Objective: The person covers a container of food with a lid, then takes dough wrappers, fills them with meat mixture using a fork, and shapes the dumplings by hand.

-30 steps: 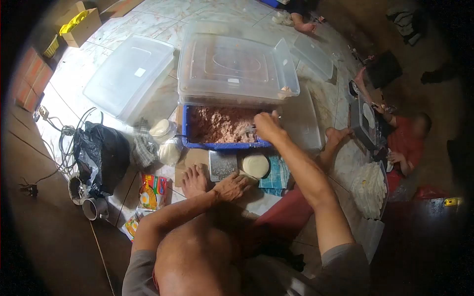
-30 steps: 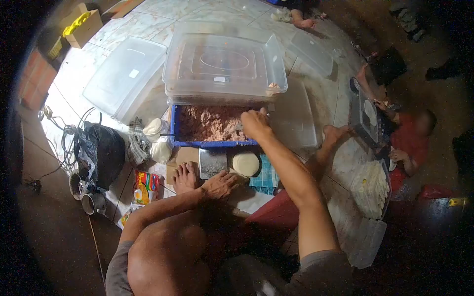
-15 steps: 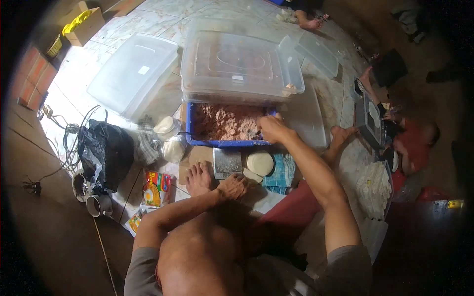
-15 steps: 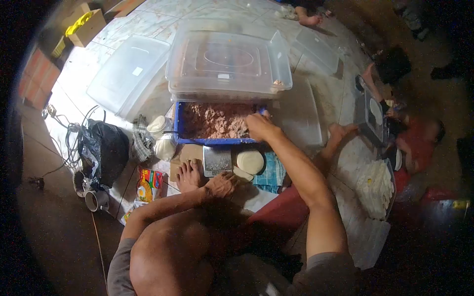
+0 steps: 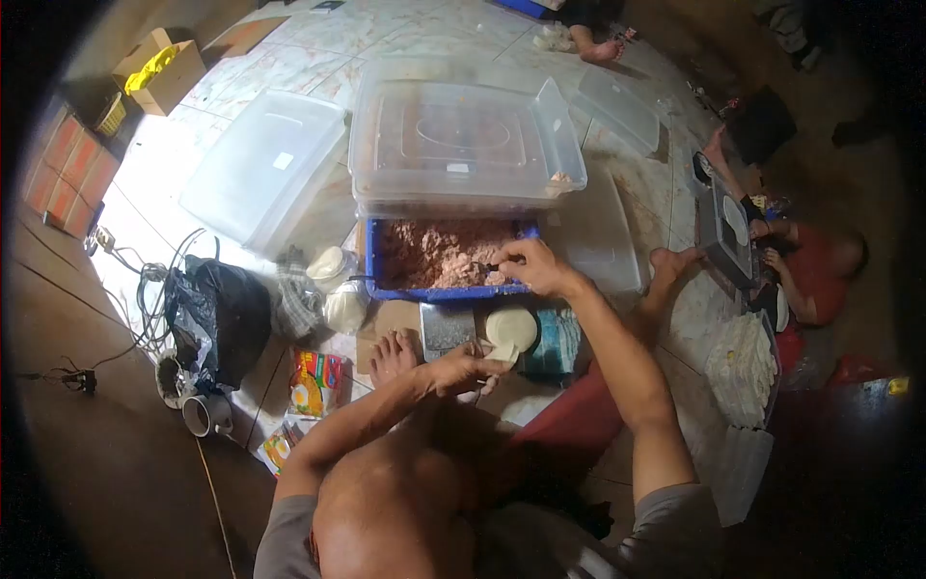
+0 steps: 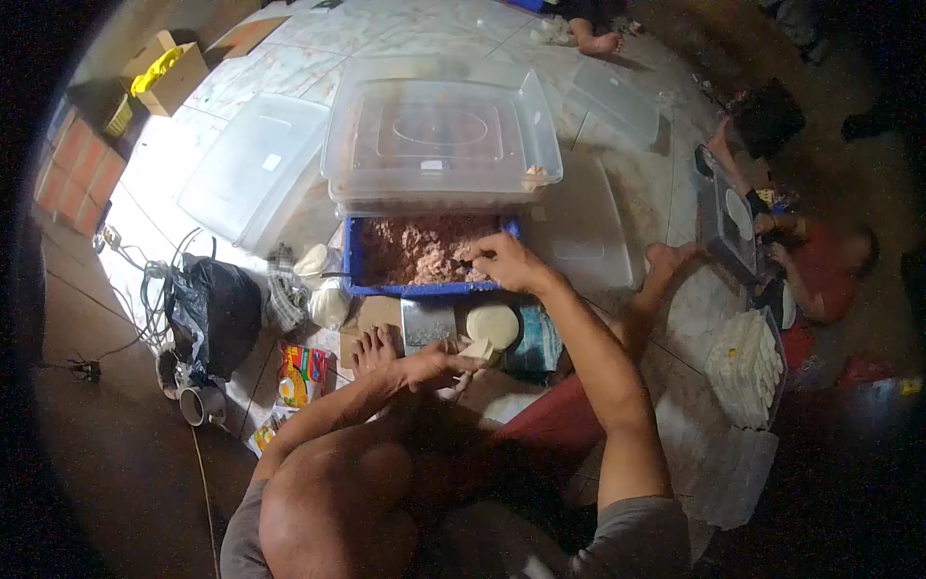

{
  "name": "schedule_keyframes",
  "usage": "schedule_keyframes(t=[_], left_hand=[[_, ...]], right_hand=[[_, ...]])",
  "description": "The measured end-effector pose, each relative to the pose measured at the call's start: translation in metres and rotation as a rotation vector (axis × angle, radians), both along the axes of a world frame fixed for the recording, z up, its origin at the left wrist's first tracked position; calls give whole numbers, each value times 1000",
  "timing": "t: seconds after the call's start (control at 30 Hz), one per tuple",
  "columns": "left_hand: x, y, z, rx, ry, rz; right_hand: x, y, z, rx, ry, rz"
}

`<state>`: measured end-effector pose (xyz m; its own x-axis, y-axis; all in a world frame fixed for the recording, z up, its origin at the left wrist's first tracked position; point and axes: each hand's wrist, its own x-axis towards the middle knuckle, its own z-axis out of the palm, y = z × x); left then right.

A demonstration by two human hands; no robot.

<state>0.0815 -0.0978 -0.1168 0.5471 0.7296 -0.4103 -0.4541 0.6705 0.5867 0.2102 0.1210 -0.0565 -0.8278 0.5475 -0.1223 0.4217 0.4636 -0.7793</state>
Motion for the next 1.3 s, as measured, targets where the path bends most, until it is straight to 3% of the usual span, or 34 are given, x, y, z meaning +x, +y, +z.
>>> schedule_keyframes(t=[0.1,0.17,0.23,0.3,0.37,0.43,0.47,0.5,0.57,0.6,0.63,0.7,0.77,0.83,0.87,0.9,0.97,1.03,1.1,1.17,1.23,1.3], left_hand=[[-4,1,2,22,43,-91],[-3,2,5,118,-64,-71],[-6,9,21,192,-14,-74],[-10,13,40,349,242,204],[-13,19,49,439,243,317],[-31,29,60,423,588,197],[-37,32,67,545,956,110],[-39,33,61,548,965,104],[-39,34,44,455,533,370],[-37,28,70,477,702,412],[-39,28,80,480,707,406],[-46,29,89,648,941,278],[-47,36,56,665,855,416],[-51,40,55,233,313,577],[-58,41,55,155,105,563],[-59,43,57,157,107,564],[-60,48,59,-14,-142,579],[-59,53,66,-8,-93,599],[-54,54,74,2,-405,718],[-52,52,72,62,-416,716],[-40,50,94,139,-513,779],[-42,47,85,278,-670,655]], right_hand=[[11,-24,27,-192,28,-227],[22,-26,20,-187,81,-246],[28,-35,26,-165,201,-339],[33,-39,25,-202,292,-362],[36,-46,35,-120,273,-397],[39,-47,32,-116,297,-402],[41,-47,29,-115,310,-406],[42,-47,26,-116,320,-410],[45,-48,19,-136,304,-431],[46,-49,18,-136,312,-435],[48,-50,17,-126,295,-436],[50,-52,14,-120,280,-439],[53,-54,11,-139,300,-450],[53,-60,13,-154,343,-467],[52,-62,15,-165,386,-482],[52,-65,18,-165,388,-481],[50,-73,23,-148,386,-524],[43,-88,42,-46,407,-528],[34,-105,55,58,429,-534],[23,-122,60,57,500,-550],[7,-134,40,231,542,-527],[-8,-145,27,404,467,-490]])
